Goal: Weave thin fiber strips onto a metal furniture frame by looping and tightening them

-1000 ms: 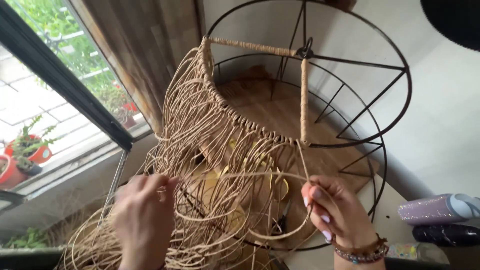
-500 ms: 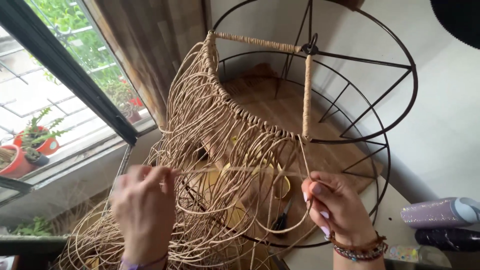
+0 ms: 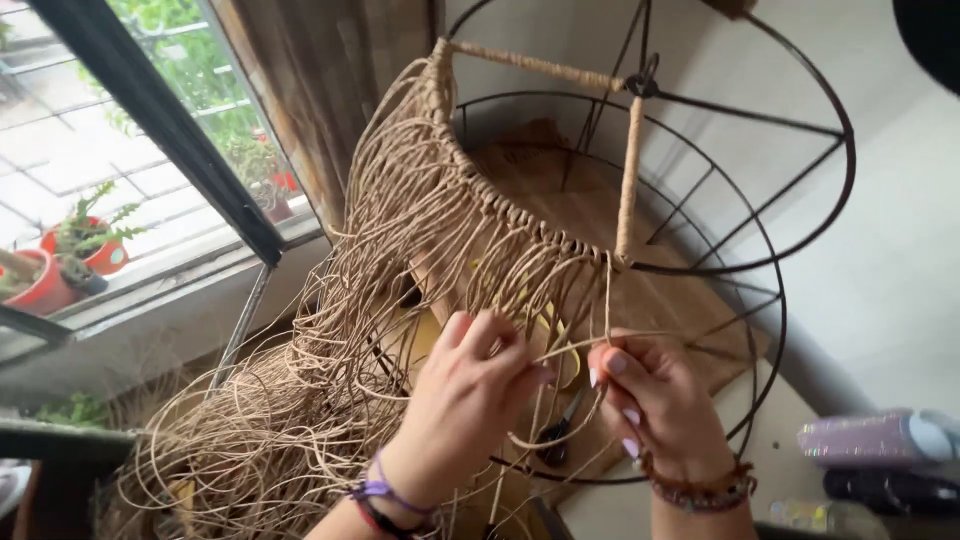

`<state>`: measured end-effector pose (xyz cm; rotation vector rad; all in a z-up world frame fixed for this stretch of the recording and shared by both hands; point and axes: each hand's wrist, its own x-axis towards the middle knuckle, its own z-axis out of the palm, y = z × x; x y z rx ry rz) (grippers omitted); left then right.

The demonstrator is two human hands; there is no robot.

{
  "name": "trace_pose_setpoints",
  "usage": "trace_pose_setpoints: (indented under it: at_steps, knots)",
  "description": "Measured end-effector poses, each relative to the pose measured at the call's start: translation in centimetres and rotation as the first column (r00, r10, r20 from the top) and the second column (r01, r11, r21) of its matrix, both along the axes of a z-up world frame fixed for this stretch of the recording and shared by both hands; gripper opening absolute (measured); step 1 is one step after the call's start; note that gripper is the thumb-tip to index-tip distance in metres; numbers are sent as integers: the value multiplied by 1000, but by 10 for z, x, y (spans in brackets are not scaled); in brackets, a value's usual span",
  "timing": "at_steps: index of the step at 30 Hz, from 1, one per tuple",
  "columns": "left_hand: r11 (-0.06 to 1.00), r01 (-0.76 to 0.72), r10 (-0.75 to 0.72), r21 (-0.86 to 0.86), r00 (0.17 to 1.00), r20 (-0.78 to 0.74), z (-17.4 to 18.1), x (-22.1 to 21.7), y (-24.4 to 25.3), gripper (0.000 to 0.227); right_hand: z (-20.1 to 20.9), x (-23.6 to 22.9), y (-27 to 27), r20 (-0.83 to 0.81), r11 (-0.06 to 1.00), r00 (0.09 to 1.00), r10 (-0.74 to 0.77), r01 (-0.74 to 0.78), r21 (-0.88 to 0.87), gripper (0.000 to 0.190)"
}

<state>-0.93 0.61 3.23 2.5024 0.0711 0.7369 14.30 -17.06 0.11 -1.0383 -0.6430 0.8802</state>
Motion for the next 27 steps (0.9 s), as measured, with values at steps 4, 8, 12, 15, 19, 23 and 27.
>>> trace_pose_setpoints:
  at_steps: [4,8,12,15,19,23,27]
  knots:
    - [937,-349,344,-31,933,-109,-40,-42,55,36,-1,-1,-2,-6,1000,1000,2,-2,7,29]
    - [690,-685,724,232,654,-219,-21,-44,49,39,4,-6,7,96,998,994,-59,61,-22,31]
    - [987,-83,65,-136,989,-130,41,5,3,20,15,-16,11,171,973,976,-136,164,-161,34]
    - [832,222,-301,509,951,76,-11,14,17,56,21,-19,13,308,906,914,-264,345,-245,28]
    - [872,420,-485,252,810,329,-8,37,13,51,13,-24,20,335,922,892,-304,364,-133,14]
    - [480,614,-214,-626,774,595,44,62,-2,54,4,-46,28,48,904,903,-427,427,14,39]
    - [-503,628,36,-593,701,712,63,99,-7,51,-23,-39,33,52,865,873,-485,471,173,21]
